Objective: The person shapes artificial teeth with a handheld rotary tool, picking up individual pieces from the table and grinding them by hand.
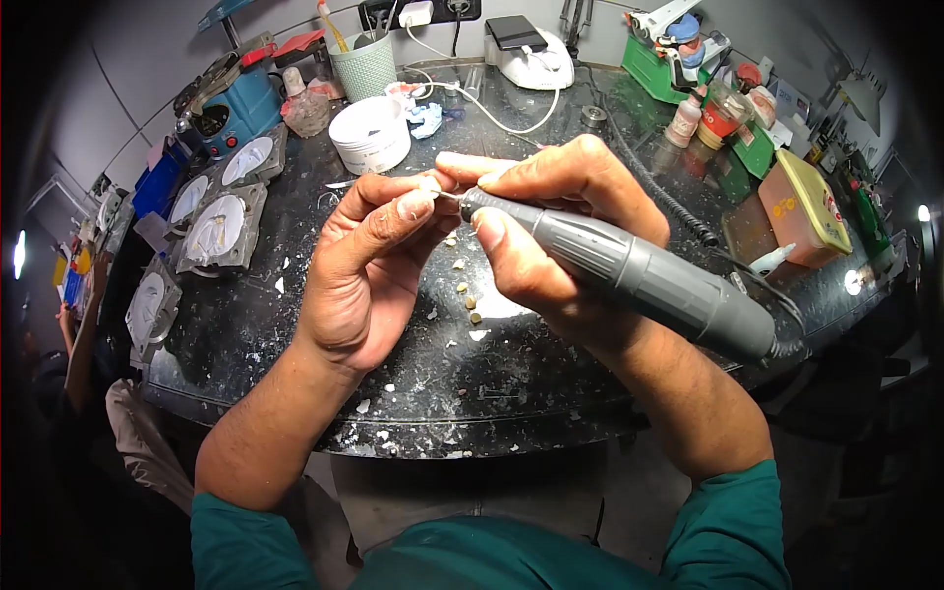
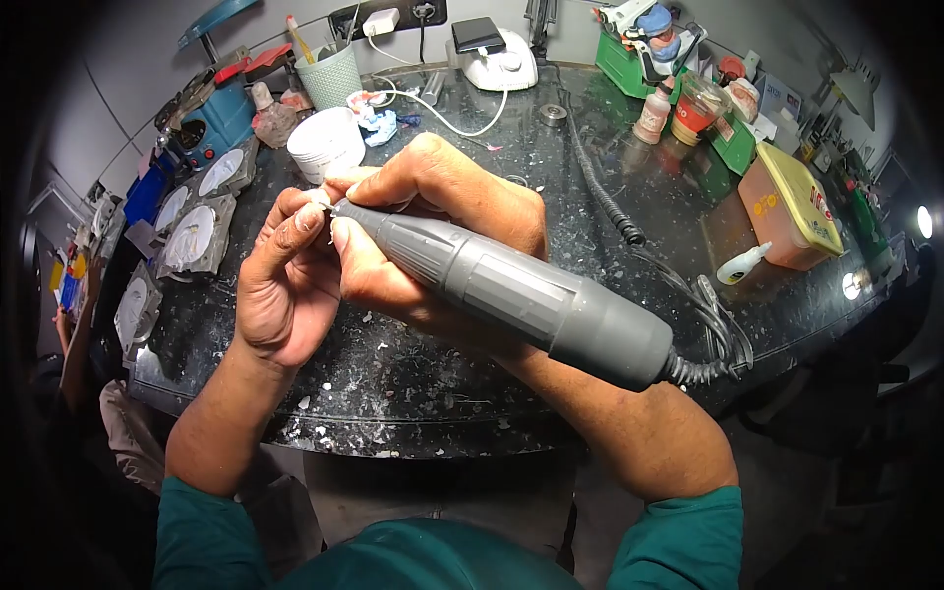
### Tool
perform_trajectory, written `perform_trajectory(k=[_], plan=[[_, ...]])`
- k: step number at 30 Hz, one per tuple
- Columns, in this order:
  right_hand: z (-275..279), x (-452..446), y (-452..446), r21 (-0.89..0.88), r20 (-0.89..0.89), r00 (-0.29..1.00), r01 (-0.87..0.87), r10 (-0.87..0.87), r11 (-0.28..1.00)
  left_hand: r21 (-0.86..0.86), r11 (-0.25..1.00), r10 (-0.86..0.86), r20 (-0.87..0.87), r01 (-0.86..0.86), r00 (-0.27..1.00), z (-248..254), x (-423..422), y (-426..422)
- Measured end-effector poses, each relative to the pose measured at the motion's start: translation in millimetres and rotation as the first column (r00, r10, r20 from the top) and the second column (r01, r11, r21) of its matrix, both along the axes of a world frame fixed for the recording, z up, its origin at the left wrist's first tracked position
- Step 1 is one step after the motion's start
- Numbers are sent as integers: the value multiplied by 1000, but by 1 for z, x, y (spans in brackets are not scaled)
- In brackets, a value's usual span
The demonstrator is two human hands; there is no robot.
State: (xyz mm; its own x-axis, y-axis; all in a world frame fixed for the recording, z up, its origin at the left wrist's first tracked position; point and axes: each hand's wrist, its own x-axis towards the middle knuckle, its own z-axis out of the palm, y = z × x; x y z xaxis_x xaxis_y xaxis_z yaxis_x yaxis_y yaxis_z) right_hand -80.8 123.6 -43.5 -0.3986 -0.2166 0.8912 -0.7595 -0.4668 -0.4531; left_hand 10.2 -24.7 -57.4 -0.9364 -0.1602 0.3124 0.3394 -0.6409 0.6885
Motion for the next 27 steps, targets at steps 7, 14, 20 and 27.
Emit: perform_trajectory(k=[7,14,20,27], plan=[[-3,0,-2,4,55,998,-21,21,1000,115,992,-48,48,42,998,-2,0,1],[-3,-4,-2,17,-22,999,32,-32,999,60,998,-28,1,28,1000,-3,0,2],[1,-4,1,1,61,998,-20,20,1000,40,999,-25,29,23,999,-1,0,-1],[-3,-19,3,-6,84,996,-9,9,1000,-10,999,-35,29,35,999,6,-2,-10]])
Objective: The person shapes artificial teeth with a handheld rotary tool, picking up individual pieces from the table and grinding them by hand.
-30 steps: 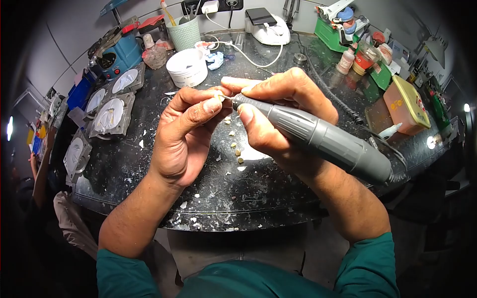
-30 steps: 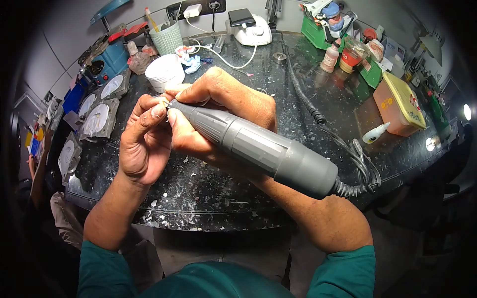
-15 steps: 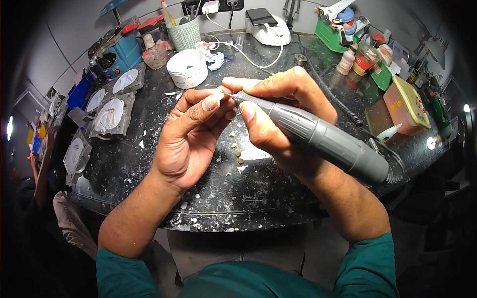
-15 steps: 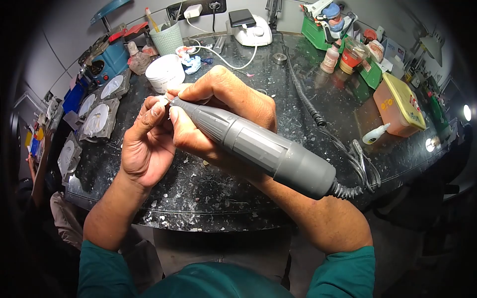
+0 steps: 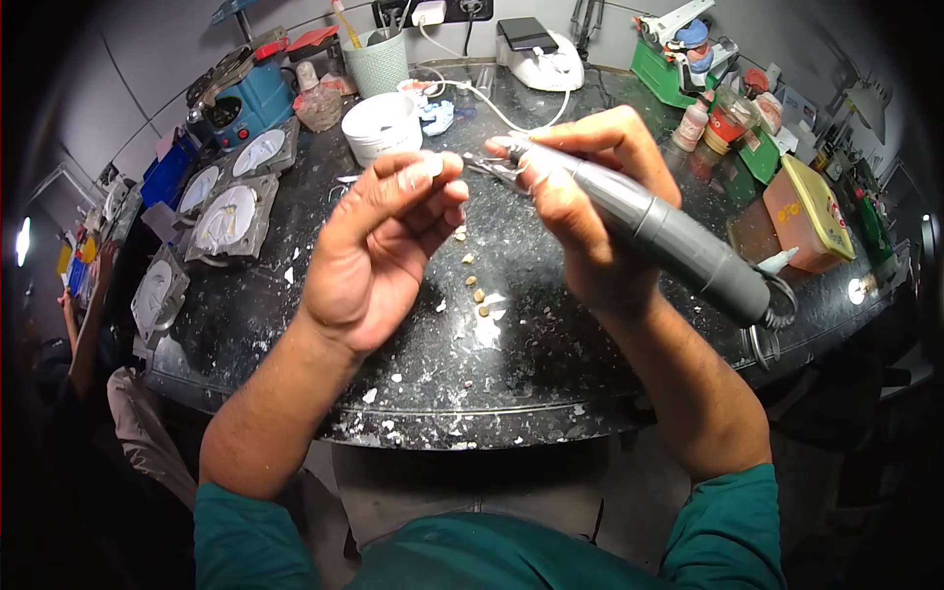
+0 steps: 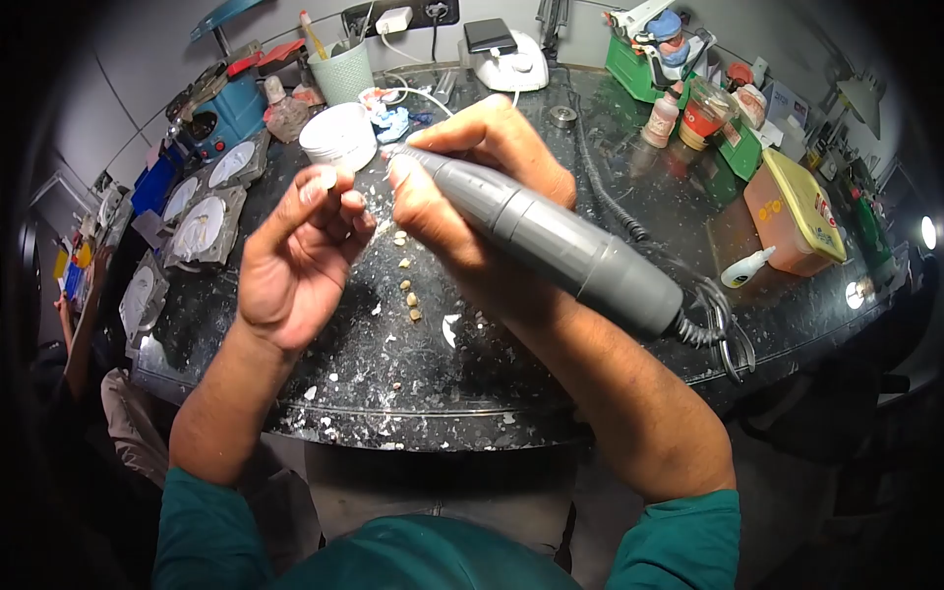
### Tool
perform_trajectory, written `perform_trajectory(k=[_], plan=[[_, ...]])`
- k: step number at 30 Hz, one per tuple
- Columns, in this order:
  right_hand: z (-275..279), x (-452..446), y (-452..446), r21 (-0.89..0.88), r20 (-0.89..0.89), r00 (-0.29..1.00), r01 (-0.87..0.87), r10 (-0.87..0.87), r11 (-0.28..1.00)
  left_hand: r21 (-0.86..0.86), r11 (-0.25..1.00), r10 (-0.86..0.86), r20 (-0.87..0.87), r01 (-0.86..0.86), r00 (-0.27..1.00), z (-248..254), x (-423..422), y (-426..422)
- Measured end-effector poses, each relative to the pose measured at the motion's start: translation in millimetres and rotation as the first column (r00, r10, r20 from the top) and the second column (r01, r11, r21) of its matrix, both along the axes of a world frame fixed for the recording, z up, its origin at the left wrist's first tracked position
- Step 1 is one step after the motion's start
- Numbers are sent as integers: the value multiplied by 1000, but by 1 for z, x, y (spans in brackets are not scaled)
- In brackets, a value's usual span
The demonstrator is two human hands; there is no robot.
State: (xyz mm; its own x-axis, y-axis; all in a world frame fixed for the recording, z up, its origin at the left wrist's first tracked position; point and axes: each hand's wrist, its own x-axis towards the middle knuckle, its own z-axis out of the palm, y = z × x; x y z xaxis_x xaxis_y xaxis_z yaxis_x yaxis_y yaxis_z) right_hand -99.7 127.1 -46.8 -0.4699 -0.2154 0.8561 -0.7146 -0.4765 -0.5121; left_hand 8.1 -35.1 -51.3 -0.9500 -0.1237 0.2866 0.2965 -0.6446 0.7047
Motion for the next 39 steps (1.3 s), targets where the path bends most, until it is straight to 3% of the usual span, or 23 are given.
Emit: perform_trajectory(k=[2,4,5,6,7,8,9,10,12,21,24,27,30,34,39], plan=[[1,-2,2,23,1,1000,2,-2,1000,-93,996,9,16,-7,1000,15,2,-17],[3,0,4,44,-9,999,32,-32,998,-355,928,118,-9,-114,993,42,16,-41],[3,-2,4,47,-52,998,40,-38,998,-590,774,179,-142,-228,974,51,22,-55],[4,-3,5,46,-104,993,55,-50,997,-825,508,192,-172,-248,966,67,33,-60],[4,-2,3,31,-53,999,14,-13,999,-921,376,236,-13,-104,972,73,43,-63],[4,-1,3,45,-64,997,37,-34,998,-968,244,296,133,60,946,75,49,-64],[3,0,4,60,-76,995,61,-56,996,-961,240,377,220,134,900,69,47,-67],[3,0,4,75,-87,993,85,-79,994,-982,96,422,187,161,887,62,40,-72],[2,0,2,69,-79,995,66,-61,995,-975,-48,407,180,218,895,50,31,-72],[2,-1,3,102,-99,993,71,-61,992,-911,-212,526,199,354,827,39,27,-51],[3,3,4,137,-91,994,67,-55,988,-926,-230,513,145,298,846,36,28,-51],[3,1,4,124,-102,994,52,-40,991,-971,-145,560,76,188,825,34,29,-57],[3,0,4,104,-87,996,38,-29,994,-921,-157,592,201,356,780,50,34,-52],[3,1,4,116,-64,997,50,-42,992,-864,-322,591,136,387,795,51,41,-29],[6,2,7,191,-204,976,122,-83,974,-845,-398,591,64,359,804,43,39,-27]])
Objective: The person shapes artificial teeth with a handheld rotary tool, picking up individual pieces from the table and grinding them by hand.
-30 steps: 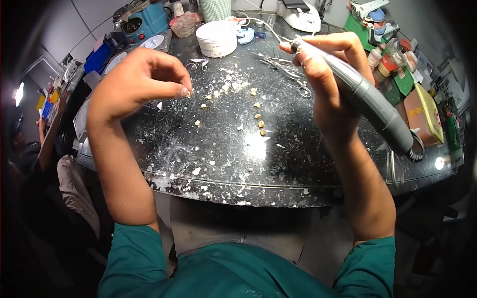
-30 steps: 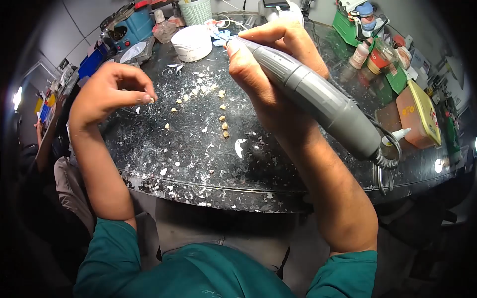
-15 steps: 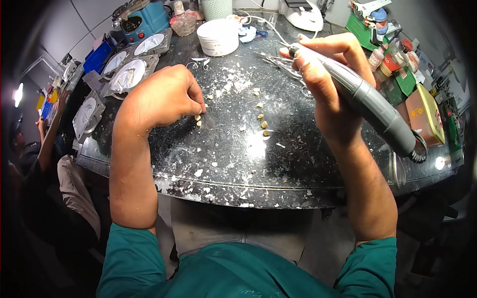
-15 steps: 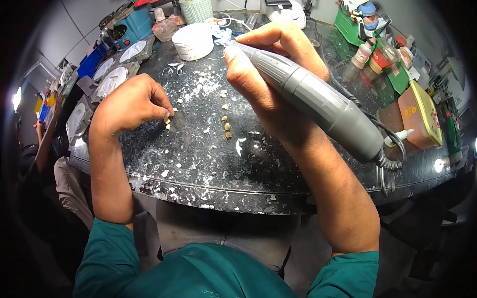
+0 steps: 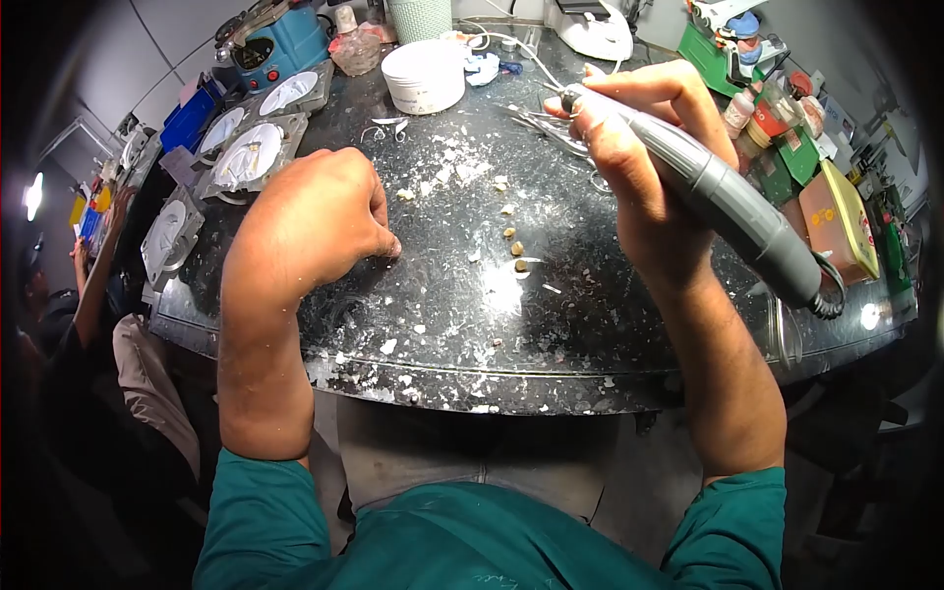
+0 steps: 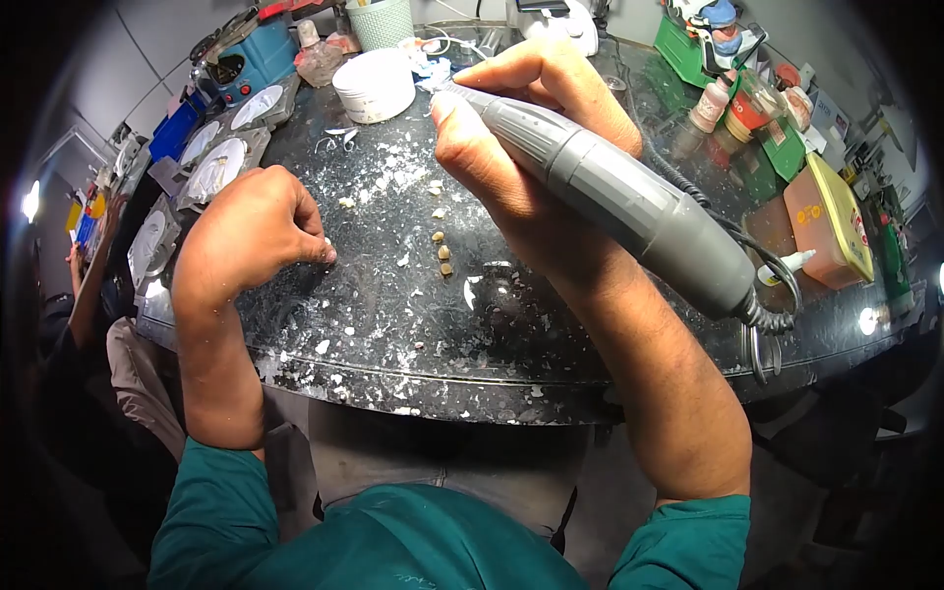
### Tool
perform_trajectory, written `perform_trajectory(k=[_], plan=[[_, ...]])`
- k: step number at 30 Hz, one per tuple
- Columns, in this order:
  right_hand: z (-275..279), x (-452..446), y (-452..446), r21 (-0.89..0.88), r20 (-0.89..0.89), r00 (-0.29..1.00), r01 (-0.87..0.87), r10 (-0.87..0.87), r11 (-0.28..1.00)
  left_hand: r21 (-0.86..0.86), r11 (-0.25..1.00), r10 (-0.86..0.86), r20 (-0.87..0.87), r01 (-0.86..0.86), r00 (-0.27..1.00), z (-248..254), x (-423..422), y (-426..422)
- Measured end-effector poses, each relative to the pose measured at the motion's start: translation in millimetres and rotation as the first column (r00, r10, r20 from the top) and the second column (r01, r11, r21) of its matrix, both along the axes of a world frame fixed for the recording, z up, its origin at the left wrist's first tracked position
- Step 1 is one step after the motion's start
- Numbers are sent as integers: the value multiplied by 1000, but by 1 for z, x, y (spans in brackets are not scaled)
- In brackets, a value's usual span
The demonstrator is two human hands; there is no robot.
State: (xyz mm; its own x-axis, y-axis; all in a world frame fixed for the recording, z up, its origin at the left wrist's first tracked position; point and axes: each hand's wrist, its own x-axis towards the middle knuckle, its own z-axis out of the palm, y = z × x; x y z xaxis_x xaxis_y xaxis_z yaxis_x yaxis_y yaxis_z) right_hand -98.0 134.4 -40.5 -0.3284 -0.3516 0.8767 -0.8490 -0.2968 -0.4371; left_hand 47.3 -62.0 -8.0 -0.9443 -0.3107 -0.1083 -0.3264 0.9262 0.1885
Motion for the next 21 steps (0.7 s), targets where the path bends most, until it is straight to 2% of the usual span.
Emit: perform_trajectory(k=[5,7,10,12,16,19,20,21], plan=[[-3,-1,-4,-87,81,996,-40,47,995,-41,998,-38,33,39,999,-2,-1,3],[-4,-1,-4,-107,103,992,-67,78,992,67,996,-57,50,53,997,2,-2,3],[1,2,2,11,35,999,-28,27,1000,288,948,-143,4,136,990,9,-2,0],[1,1,2,14,-19,1000,-17,18,1000,489,847,-191,-86,208,978,13,-2,-6],[0,3,0,7,-25,997,-68,68,998,598,669,-149,-475,442,867,7,-9,-6],[3,10,1,21,-22,998,-51,51,998,740,410,18,-591,533,806,-3,-20,-6],[3,11,2,10,-34,998,-57,58,998,746,367,18,-604,556,797,-7,-24,-8],[2,12,2,-2,-46,997,-63,63,998,778,286,89,-603,560,793,-10,-27,-5]])
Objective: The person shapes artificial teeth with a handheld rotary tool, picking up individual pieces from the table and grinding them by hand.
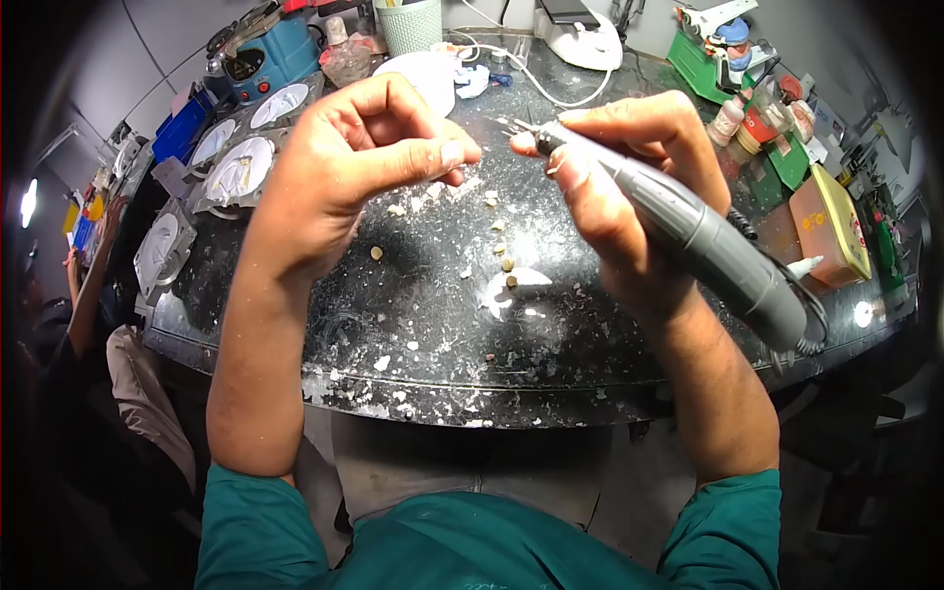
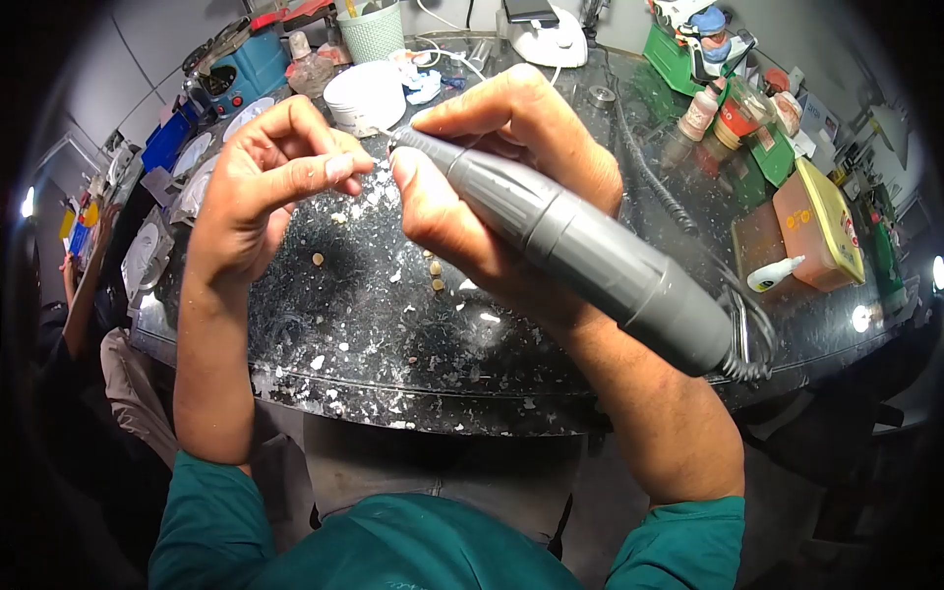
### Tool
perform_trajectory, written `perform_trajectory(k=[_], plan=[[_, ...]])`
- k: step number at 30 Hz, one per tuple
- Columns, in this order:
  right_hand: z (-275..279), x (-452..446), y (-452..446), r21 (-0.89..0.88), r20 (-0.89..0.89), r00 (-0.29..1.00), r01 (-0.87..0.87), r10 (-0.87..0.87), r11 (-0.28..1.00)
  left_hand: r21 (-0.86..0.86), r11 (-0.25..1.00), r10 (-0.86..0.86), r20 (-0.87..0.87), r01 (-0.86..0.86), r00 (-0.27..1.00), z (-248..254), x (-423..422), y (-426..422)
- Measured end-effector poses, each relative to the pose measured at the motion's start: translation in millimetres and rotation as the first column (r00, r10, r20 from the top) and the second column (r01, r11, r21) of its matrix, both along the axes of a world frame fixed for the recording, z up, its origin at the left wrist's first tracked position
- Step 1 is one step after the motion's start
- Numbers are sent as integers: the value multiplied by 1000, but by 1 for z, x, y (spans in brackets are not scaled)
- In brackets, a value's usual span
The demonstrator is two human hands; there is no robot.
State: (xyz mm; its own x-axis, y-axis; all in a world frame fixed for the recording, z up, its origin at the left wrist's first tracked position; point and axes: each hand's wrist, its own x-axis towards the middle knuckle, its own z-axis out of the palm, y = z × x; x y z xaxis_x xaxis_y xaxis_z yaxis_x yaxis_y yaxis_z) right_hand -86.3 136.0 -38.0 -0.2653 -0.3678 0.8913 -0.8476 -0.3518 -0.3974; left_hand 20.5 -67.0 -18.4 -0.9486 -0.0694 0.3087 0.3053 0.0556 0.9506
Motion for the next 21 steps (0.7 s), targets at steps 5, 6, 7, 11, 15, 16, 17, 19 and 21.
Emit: perform_trajectory(k=[5,6,7,11,15,16,17,19,21], plan=[[-2,2,-3,-8,-19,996,-88,88,996,472,882,-2,7,-2,1000,-24,-12,17],[-5,2,-3,25,9,998,-66,66,997,537,844,-19,15,8,1000,-27,-12,20],[-9,6,-8,-53,111,991,-75,80,996,559,828,-48,-9,45,999,-32,-12,23],[-10,10,-12,-121,197,978,-51,74,991,658,750,-24,-61,58,998,-36,-12,37],[-11,6,-10,-121,150,988,-16,34,993,621,783,9,-75,39,997,-39,-11,39],[-10,5,-9,-110,122,992,7,7,994,608,793,21,-74,28,997,-38,-10,40],[-9,6,-9,-111,137,990,5,10,994,610,792,19,-74,30,997,-38,-9,41],[-7,7,-8,-113,165,986,2,17,994,611,791,14,-75,35,997,-36,-9,42],[-7,6,-10,-141,185,982,-18,44,990,623,781,3,-86,51,996,-31,-7,45]])
